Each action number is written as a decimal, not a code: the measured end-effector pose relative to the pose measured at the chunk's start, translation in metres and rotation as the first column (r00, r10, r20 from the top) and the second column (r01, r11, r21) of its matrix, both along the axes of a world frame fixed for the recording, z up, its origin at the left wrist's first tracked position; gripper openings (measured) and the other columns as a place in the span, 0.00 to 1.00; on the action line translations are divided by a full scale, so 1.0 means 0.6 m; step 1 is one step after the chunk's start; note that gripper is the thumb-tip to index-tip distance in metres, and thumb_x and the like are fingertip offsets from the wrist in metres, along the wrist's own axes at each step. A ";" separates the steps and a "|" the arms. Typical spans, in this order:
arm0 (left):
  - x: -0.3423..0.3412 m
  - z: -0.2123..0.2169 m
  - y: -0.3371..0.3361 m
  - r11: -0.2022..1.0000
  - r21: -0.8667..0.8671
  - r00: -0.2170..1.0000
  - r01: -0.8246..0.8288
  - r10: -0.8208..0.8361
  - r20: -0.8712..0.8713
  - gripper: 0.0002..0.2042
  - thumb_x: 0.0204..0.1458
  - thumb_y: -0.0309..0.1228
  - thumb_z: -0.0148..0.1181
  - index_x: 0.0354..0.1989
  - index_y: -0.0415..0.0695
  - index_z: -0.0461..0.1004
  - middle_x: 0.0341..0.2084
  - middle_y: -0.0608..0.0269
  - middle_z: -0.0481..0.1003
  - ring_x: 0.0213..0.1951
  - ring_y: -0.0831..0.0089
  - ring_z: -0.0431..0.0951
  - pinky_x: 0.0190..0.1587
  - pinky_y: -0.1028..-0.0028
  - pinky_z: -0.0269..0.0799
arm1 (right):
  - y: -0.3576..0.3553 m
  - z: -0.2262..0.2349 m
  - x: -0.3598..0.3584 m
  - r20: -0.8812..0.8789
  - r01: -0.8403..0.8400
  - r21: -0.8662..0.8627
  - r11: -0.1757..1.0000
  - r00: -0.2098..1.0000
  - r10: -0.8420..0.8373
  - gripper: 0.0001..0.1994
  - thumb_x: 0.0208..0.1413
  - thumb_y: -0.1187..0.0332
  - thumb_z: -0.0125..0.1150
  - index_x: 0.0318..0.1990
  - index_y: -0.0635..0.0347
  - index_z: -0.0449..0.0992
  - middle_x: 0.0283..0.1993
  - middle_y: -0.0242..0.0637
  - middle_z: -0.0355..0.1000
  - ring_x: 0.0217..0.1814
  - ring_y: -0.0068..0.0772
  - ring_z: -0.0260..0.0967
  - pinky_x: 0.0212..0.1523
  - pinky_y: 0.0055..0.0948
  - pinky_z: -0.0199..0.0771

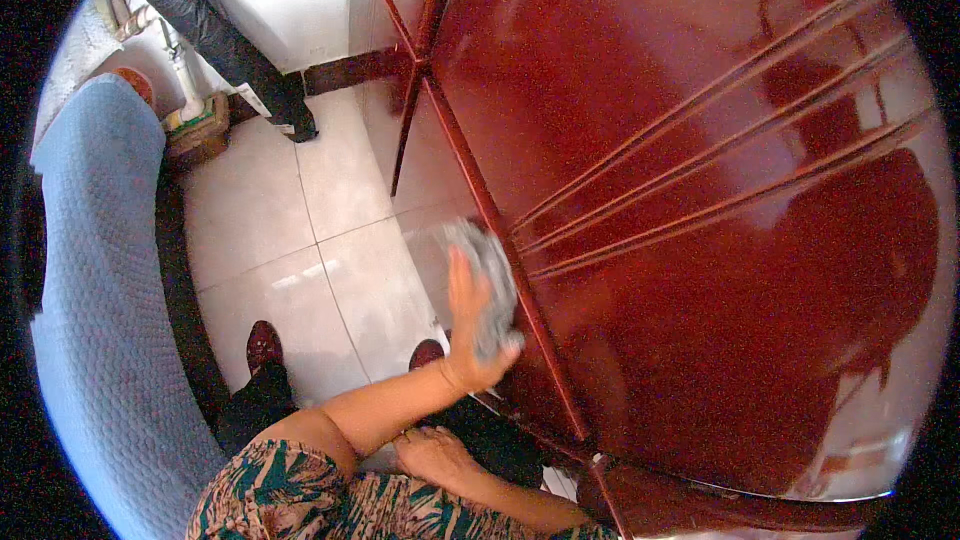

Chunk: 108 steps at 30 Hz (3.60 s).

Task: The person wipes the exterior surfaces of a wooden wardrobe using a cloth, reaching various panels and corners.

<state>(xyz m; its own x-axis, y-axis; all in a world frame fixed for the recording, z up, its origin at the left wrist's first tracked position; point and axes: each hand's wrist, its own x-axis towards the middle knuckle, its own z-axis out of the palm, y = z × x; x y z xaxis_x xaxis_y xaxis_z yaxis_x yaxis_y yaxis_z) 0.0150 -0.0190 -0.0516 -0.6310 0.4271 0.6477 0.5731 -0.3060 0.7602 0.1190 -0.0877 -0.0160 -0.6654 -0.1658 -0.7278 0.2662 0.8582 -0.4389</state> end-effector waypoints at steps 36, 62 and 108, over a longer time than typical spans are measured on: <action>0.080 -0.050 -0.041 0.722 0.577 -0.555 0.381 -0.321 0.768 0.36 0.60 0.59 0.24 0.69 0.44 0.43 0.69 0.60 0.45 0.69 0.60 0.45 0.68 0.58 0.39 | -0.016 -0.020 0.040 -0.413 0.008 -0.340 0.940 0.897 -0.157 0.17 0.51 0.65 0.53 0.48 0.62 0.74 0.53 0.51 0.70 0.54 0.50 0.67 0.55 0.42 0.65; 0.078 0.143 0.013 0.999 -0.006 0.892 0.040 -0.033 0.452 0.36 0.62 0.43 0.39 0.66 0.30 0.31 0.68 0.43 0.33 0.70 0.55 0.31 0.69 0.64 0.25 | -0.027 -0.101 0.037 -0.491 0.404 -0.364 0.839 0.682 -0.541 0.15 0.53 0.64 0.56 0.46 0.60 0.73 0.49 0.53 0.71 0.53 0.47 0.65 0.54 0.38 0.63; -0.058 -0.115 0.025 0.944 -0.086 0.186 0.320 0.027 0.982 0.45 0.54 0.66 0.32 0.68 0.38 0.43 0.67 0.51 0.46 0.68 0.59 0.45 0.68 0.65 0.39 | 0.011 0.002 0.018 -0.210 0.048 -0.035 0.998 0.976 -0.055 0.21 0.55 0.57 0.55 0.51 0.62 0.65 0.38 0.44 0.71 0.43 0.45 0.71 0.40 0.41 0.67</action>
<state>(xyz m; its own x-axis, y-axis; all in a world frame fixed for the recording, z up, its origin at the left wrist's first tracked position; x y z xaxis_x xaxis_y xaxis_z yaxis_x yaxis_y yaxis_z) -0.0195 -0.0038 -0.1204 -0.5826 0.6001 -0.5482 -0.6973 -0.0225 0.7164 0.1296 -0.0814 -0.0149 -0.8114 -0.1469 -0.5657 0.2085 0.8314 -0.5150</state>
